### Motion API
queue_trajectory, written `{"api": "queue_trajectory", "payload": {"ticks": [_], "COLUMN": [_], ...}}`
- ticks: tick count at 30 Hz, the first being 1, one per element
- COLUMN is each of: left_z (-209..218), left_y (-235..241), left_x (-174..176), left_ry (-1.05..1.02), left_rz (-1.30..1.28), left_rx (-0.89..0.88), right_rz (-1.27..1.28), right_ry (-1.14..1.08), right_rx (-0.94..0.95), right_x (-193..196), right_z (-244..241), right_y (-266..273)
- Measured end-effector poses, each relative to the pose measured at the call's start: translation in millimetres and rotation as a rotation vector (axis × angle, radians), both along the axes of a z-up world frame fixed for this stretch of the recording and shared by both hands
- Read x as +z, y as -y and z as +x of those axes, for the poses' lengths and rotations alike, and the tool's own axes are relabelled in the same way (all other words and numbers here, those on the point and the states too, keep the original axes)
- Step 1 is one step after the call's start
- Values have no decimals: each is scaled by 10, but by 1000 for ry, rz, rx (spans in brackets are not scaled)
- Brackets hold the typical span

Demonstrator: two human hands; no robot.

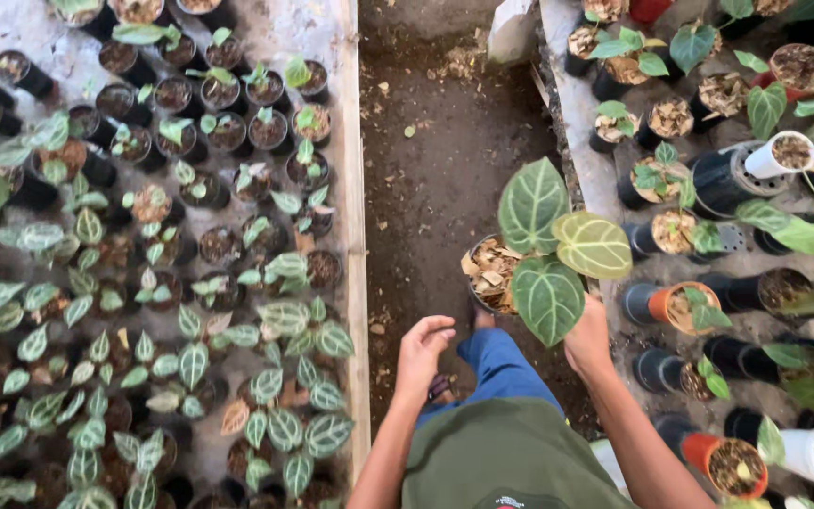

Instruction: The person wipes the leaves of several potted plants with a purple cloth, dipping the cloth into a blue pitcher of water between plants. The person moves along a row of potted plants on a wooden shelf, picks up individual pots, wipes their leaves, and places them back.

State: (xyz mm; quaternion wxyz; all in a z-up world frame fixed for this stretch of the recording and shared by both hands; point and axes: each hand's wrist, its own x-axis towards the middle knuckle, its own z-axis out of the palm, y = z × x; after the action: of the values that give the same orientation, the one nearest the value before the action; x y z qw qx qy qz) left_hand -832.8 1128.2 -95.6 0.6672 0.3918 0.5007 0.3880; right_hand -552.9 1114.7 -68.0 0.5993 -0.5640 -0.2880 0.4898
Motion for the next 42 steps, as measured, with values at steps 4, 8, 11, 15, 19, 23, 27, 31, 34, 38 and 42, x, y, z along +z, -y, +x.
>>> {"api": "queue_trajectory", "payload": {"ticks": [4, 8, 11, 15, 19, 23, 27, 31, 34, 38, 42], "left_z": [369, 756, 968, 1104, 1302, 1397, 1387, 1262, 1087, 849, 580], "left_y": [-511, -1222, -1911, -2614, -3400, -3878, -4580, -5326, -5929, -6708, -7487], "left_x": [5, 243, 361, 388, 270, 163, 139, 39, -51, -75, -43], "left_ry": [103, 182, 151, 131, 181, 123, 105, 31, 65, 34, -14], "left_rz": [-34, -47, 9, -30, 19, 11, 8, 44, 30, 52, 108], "left_rx": [-50, -57, -28, 89, 228, 311, 407, 488, 523, 568, 607], "right_rz": [9, 24, -1, 3, 159, 185, -89, -81, -42, -30, 11], "right_ry": [-29, -18, -7, 94, 249, 345, 25, -102, -188, -121, -63], "right_rx": [-48, -30, 1, 112, 201, 286, 355, 365, 437, 522, 581], "right_x": [-148, -239, -221, -110, -199, -528, -637, -463, -361, -285, -135], "right_z": [193, 282, 290, 375, 633, 863, 763, 479, 253, -2, -261], "right_y": [-488, -1223, -1923, -2727, -3608, -4247, -5009, -5765, -6417, -7209, -7948]}}
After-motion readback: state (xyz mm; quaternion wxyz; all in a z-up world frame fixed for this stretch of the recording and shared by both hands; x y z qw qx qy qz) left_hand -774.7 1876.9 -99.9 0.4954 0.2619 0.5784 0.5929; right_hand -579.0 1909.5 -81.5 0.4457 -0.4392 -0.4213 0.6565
